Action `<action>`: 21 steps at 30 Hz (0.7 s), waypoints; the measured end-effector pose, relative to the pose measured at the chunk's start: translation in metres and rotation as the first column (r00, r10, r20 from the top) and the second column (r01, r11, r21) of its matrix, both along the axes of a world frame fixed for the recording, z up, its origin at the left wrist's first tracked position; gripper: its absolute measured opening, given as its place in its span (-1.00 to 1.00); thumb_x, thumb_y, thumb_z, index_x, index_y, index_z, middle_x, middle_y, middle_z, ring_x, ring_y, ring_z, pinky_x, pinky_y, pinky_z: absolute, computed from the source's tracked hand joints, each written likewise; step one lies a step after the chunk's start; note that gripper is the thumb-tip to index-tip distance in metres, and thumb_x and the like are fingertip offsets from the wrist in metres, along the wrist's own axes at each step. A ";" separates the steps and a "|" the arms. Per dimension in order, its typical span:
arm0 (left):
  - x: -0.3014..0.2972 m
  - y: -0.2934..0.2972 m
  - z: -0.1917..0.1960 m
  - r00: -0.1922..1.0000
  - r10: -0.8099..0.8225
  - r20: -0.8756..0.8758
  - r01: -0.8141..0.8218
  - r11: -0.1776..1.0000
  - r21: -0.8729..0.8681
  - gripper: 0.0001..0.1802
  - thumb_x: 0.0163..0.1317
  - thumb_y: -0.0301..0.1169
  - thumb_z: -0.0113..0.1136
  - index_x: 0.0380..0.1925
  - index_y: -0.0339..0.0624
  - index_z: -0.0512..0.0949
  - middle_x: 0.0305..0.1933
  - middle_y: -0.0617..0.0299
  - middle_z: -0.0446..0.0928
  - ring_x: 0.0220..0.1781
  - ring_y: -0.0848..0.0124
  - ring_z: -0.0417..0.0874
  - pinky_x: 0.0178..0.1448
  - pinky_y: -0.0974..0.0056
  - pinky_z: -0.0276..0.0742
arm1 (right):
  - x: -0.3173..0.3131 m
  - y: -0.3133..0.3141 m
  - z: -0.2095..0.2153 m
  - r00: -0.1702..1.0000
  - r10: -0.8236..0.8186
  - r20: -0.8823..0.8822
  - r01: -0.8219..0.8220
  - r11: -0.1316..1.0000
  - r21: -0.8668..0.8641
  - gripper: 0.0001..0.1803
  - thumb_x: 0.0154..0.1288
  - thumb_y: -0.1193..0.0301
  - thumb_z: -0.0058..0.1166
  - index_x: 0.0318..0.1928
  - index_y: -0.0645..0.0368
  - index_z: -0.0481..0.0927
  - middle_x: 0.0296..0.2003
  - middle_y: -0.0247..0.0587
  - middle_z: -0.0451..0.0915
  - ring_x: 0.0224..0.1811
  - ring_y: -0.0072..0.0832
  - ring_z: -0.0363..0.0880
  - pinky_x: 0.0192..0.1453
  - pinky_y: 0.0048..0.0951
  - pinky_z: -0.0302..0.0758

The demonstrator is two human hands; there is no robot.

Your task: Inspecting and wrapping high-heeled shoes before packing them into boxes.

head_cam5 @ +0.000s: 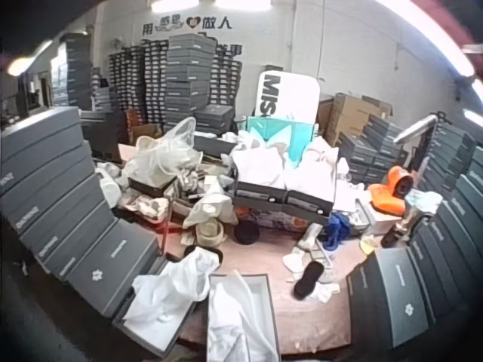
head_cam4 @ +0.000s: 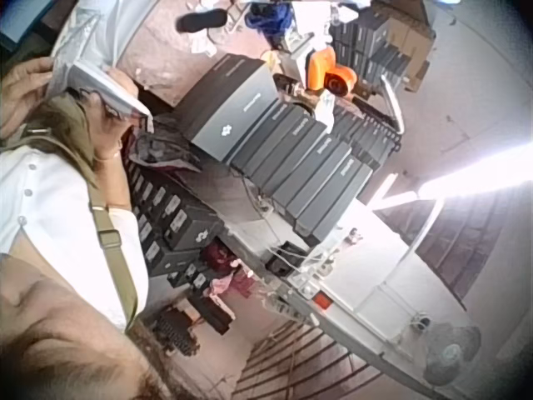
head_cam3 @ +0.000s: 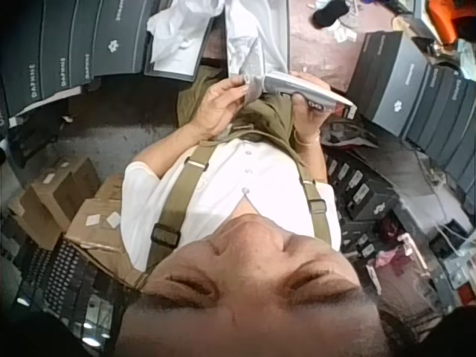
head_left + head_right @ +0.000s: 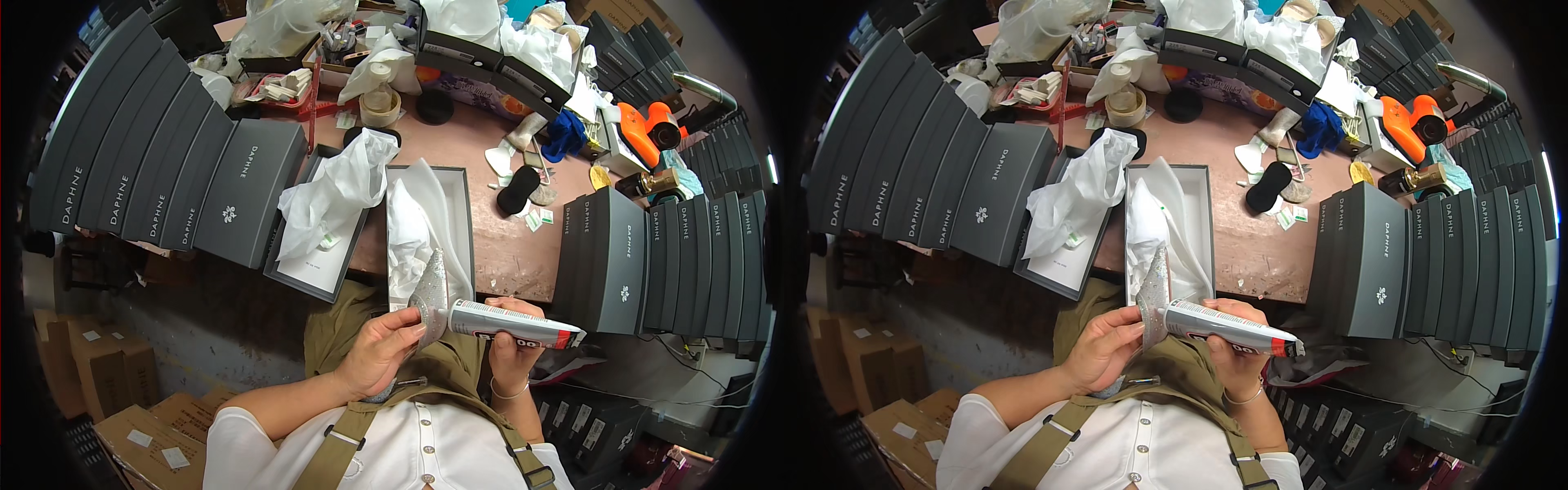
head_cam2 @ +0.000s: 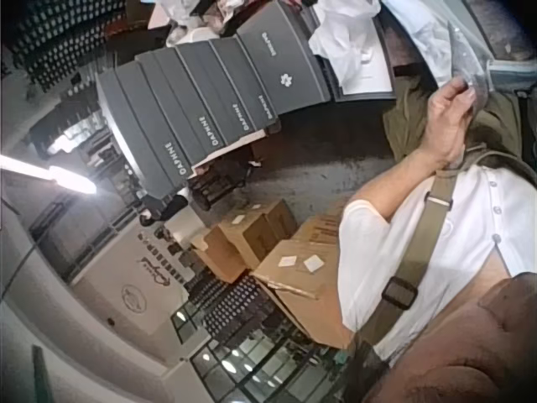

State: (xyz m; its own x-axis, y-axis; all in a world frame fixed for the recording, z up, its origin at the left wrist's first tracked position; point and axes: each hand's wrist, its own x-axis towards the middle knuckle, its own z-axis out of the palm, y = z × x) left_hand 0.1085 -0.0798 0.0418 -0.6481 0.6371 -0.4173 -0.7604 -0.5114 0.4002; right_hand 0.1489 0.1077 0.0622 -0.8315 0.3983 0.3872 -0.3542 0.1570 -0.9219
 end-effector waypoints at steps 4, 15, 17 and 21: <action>0.000 0.000 0.000 1.000 -0.010 -0.014 0.010 1.000 -0.016 -0.67 0.31 -0.56 0.00 0.07 -0.31 0.47 0.06 0.11 0.53 0.11 0.39 0.52 0.28 0.25 0.38 | 0.000 -0.002 0.001 1.000 -0.016 0.011 0.016 1.000 0.005 -0.51 0.24 0.17 0.19 -0.08 0.34 0.40 -0.19 -0.08 0.47 -0.12 -0.24 0.54 0.02 -0.19 0.51; 0.000 0.000 0.001 1.000 -0.004 -0.001 0.004 1.000 -0.005 -0.70 0.31 -0.57 0.02 0.05 -0.30 0.48 0.03 0.13 0.54 0.08 0.42 0.53 0.24 0.29 0.41 | 0.000 -0.001 0.001 1.000 -0.010 0.028 0.011 0.999 -0.031 -0.50 0.22 0.15 0.19 -0.08 0.33 0.40 -0.19 -0.04 0.48 -0.11 -0.26 0.54 0.02 -0.25 0.50; 0.000 -0.001 0.000 1.000 -0.013 -0.014 0.013 1.000 -0.012 -0.69 0.32 -0.56 0.00 0.06 -0.29 0.48 0.06 0.12 0.54 0.11 0.38 0.52 0.28 0.24 0.38 | 0.000 -0.002 0.001 0.999 -0.006 0.039 0.008 0.999 -0.048 -0.51 0.22 0.16 0.20 -0.08 0.33 0.40 -0.18 -0.03 0.48 -0.11 -0.26 0.53 0.02 -0.24 0.50; 0.000 -0.001 0.001 1.000 -0.011 -0.012 0.011 1.000 -0.002 -0.69 0.31 -0.56 0.00 0.05 -0.29 0.49 0.06 0.12 0.53 0.12 0.38 0.52 0.28 0.23 0.37 | 0.000 0.001 -0.001 0.997 0.044 0.059 -0.034 0.987 -0.159 -0.53 0.21 0.21 0.21 -0.07 0.33 0.39 -0.17 -0.01 0.48 -0.10 -0.27 0.53 -0.06 -0.27 0.53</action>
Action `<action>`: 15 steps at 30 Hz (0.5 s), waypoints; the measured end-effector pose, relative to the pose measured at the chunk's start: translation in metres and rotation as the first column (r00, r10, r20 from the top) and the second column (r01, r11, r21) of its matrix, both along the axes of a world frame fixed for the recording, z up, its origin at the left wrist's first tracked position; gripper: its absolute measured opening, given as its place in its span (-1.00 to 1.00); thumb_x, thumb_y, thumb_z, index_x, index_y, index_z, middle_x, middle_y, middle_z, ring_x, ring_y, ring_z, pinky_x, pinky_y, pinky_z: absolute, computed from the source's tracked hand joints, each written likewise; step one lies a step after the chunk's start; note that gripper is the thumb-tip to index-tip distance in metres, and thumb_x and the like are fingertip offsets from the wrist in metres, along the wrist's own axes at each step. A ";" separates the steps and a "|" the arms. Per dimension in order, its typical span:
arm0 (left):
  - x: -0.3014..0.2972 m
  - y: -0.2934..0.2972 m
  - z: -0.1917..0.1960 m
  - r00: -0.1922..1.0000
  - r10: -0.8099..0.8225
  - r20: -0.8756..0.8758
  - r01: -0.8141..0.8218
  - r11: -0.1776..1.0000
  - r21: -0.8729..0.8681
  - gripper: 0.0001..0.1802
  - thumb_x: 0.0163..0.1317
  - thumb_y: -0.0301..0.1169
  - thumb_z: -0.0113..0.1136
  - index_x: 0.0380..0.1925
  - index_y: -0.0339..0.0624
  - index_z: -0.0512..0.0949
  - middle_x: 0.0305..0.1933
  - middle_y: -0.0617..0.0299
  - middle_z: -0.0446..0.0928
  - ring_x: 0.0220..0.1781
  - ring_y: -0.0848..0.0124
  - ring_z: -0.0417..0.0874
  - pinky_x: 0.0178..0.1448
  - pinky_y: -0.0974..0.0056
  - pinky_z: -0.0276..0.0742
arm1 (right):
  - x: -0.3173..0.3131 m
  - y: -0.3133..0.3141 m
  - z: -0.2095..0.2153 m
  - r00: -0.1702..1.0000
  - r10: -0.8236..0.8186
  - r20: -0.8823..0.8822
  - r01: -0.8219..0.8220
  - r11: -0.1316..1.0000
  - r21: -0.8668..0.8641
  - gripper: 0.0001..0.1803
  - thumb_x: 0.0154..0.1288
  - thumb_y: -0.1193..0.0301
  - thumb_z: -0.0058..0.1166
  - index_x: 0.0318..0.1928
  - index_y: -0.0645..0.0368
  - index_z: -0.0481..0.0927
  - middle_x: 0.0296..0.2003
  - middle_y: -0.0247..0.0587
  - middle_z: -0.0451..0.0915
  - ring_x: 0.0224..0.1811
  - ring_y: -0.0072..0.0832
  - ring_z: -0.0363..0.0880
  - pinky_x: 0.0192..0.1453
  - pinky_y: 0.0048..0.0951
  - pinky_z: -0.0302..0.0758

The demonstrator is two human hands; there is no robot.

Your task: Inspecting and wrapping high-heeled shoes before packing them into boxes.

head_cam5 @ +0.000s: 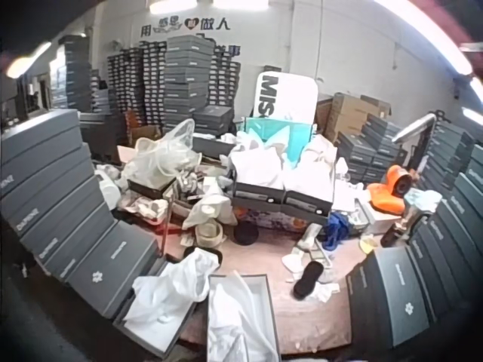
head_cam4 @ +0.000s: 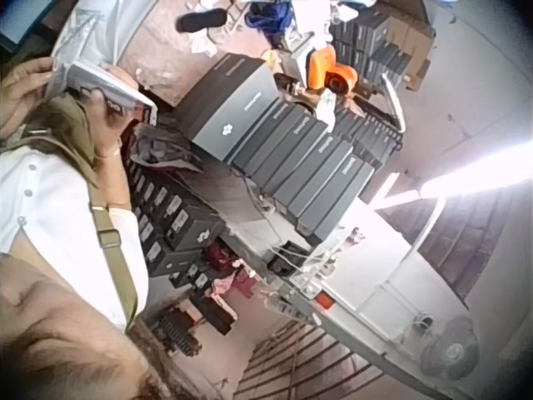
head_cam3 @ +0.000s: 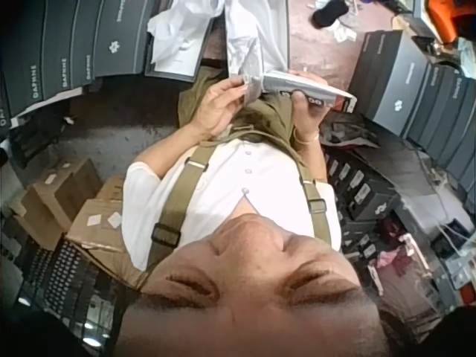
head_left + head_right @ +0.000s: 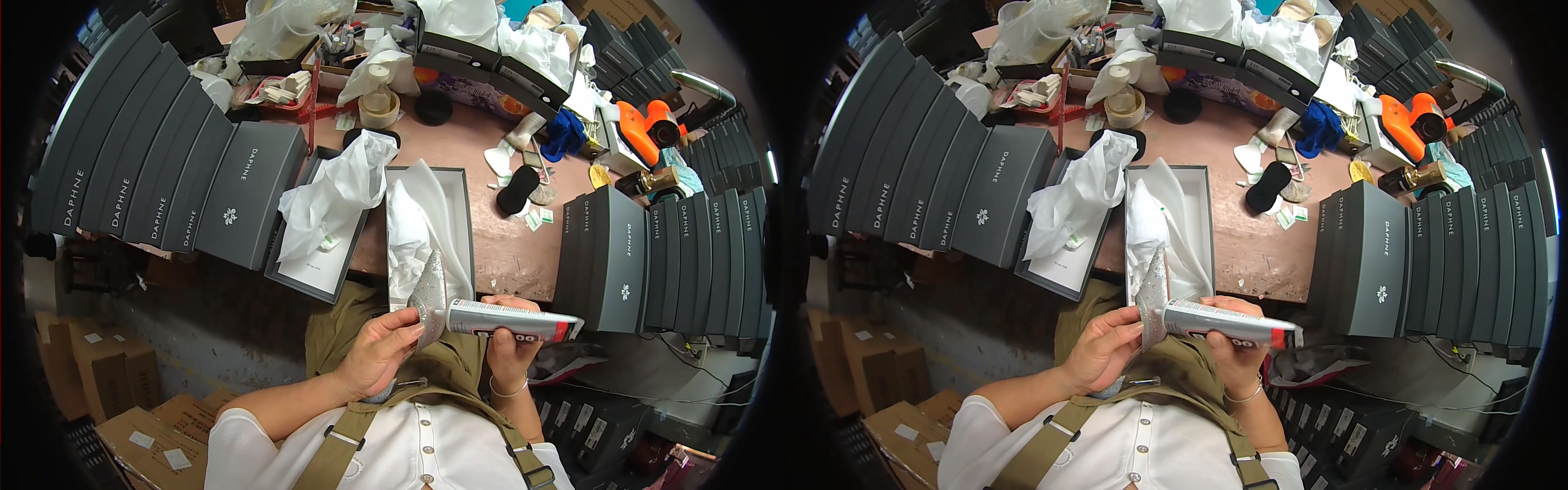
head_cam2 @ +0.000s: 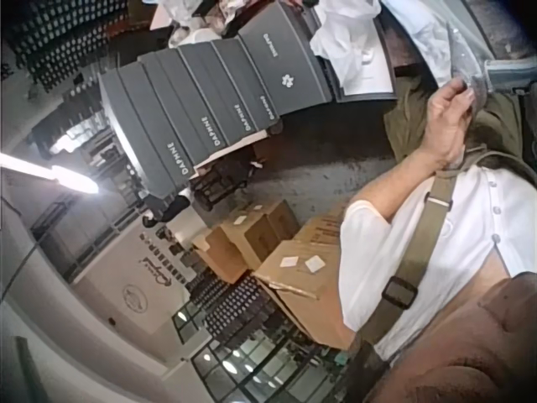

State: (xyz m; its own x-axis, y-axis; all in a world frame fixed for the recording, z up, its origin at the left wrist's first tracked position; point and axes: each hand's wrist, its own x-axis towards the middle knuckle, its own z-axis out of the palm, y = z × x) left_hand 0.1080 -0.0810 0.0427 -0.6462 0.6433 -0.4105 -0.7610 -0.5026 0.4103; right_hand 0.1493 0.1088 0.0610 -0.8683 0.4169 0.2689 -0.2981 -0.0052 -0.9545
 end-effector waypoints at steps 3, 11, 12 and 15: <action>-0.001 0.001 0.002 0.999 0.023 0.034 -0.024 0.999 0.030 -0.71 0.30 -0.57 0.03 0.02 -0.30 0.48 0.02 0.14 0.54 0.07 0.40 0.54 0.24 0.28 0.41 | -0.002 0.003 -0.003 0.999 0.045 0.026 -0.030 0.899 -0.437 -0.65 0.25 0.34 0.14 -0.08 0.33 0.43 -0.18 0.04 0.56 -0.21 -0.34 0.59 -0.15 -0.34 0.57; -0.011 -0.002 0.001 0.997 0.052 0.065 -0.054 0.998 0.025 -0.71 0.31 -0.52 0.02 0.02 -0.32 0.46 0.01 0.12 0.53 0.07 0.36 0.52 0.28 0.23 0.37 | -0.016 0.026 -0.028 0.976 0.201 -0.086 -0.097 0.047 -0.994 -0.57 0.40 0.03 -0.09 -0.21 0.17 0.55 -0.39 -0.32 0.54 -0.41 -0.60 0.42 -0.40 -0.64 0.45; -0.012 -0.003 -0.002 0.996 0.058 0.066 -0.059 0.998 0.015 -0.69 0.31 -0.51 0.02 0.04 -0.32 0.44 0.02 0.12 0.52 0.08 0.35 0.52 0.28 0.22 0.37 | -0.014 0.029 -0.033 0.977 0.183 -0.110 -0.119 0.035 -0.992 -0.56 0.40 0.02 -0.10 -0.23 0.17 0.55 -0.38 -0.33 0.53 -0.41 -0.61 0.42 -0.38 -0.64 0.46; -0.017 -0.007 -0.002 0.985 0.129 0.115 -0.126 0.992 -0.030 -0.69 0.30 -0.48 0.02 0.04 -0.31 0.43 0.01 0.13 0.52 0.07 0.33 0.52 0.28 0.20 0.37 | -0.013 0.033 -0.036 0.989 0.142 -0.036 -0.054 0.123 -0.991 -0.55 0.38 -0.01 -0.07 -0.10 0.14 0.51 -0.30 -0.32 0.56 -0.45 -0.62 0.41 -0.42 -0.64 0.43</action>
State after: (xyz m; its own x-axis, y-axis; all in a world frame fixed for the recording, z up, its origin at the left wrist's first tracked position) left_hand 0.0906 -0.0884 0.0406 -0.6693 0.5483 -0.5013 -0.7345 -0.5900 0.3352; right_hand 0.1364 0.1413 0.0247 -0.9180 0.1921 -0.3469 -0.1646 -0.9805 -0.1073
